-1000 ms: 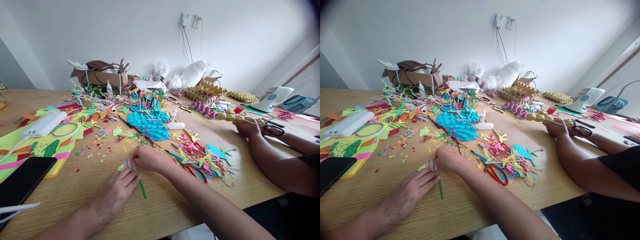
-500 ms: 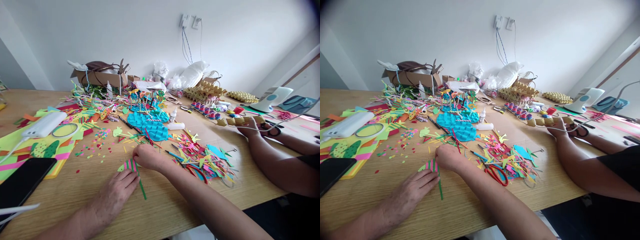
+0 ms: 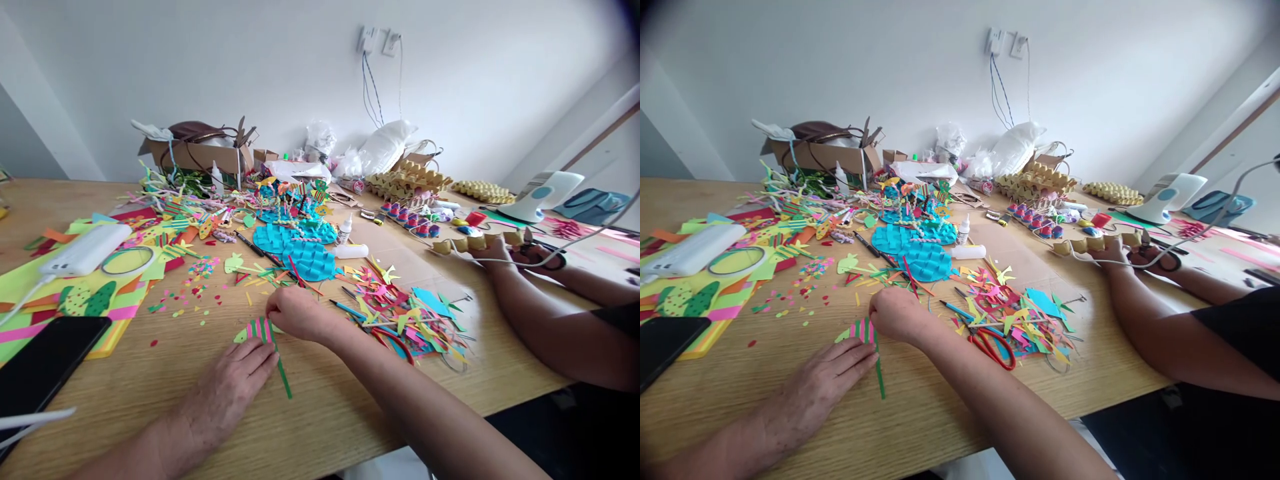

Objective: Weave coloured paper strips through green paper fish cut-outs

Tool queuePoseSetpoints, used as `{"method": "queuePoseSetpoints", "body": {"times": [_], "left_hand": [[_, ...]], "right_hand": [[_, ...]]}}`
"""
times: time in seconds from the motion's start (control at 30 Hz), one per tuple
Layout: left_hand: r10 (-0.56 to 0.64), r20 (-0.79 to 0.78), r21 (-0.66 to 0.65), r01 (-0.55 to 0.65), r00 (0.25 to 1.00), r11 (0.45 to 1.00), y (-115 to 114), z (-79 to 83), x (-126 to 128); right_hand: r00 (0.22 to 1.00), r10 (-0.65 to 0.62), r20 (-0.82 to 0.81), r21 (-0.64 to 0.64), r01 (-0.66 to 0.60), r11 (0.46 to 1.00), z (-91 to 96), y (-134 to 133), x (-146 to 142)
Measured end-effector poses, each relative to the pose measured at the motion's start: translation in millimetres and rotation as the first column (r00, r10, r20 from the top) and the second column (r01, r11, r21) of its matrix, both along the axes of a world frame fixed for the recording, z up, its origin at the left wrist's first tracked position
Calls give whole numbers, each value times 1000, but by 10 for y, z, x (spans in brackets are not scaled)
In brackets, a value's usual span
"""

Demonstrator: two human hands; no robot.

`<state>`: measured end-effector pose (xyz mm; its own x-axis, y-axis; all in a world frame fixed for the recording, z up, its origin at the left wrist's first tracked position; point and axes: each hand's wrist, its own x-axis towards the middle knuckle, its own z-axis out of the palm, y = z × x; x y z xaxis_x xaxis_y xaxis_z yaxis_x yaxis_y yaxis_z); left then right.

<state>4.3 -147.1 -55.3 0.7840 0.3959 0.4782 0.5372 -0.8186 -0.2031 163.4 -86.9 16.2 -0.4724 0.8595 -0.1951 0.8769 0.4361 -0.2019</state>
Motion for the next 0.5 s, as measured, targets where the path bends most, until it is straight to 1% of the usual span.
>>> {"method": "queuePoseSetpoints", "body": {"times": [0.13,0.27,0.37,0.5], "left_hand": [[1,10,-1,-1,1000,1000,3,-12,9],[-8,13,-28,9,1000,1000,14,-16,12],[-17,20,-40,17,1000,999,16,-10,6],[-11,31,-48,13,999,999,2,7,10]], "right_hand": [[1000,28,10,-16,-28,999,-29,-53,-2],[1000,2,25,-18,-2,1000,-87,-9,-40],[1000,-12,20,-13,12,1000,-66,34,-40],[1000,2,9,-26,-2,1000,-28,-6,-19]]}}
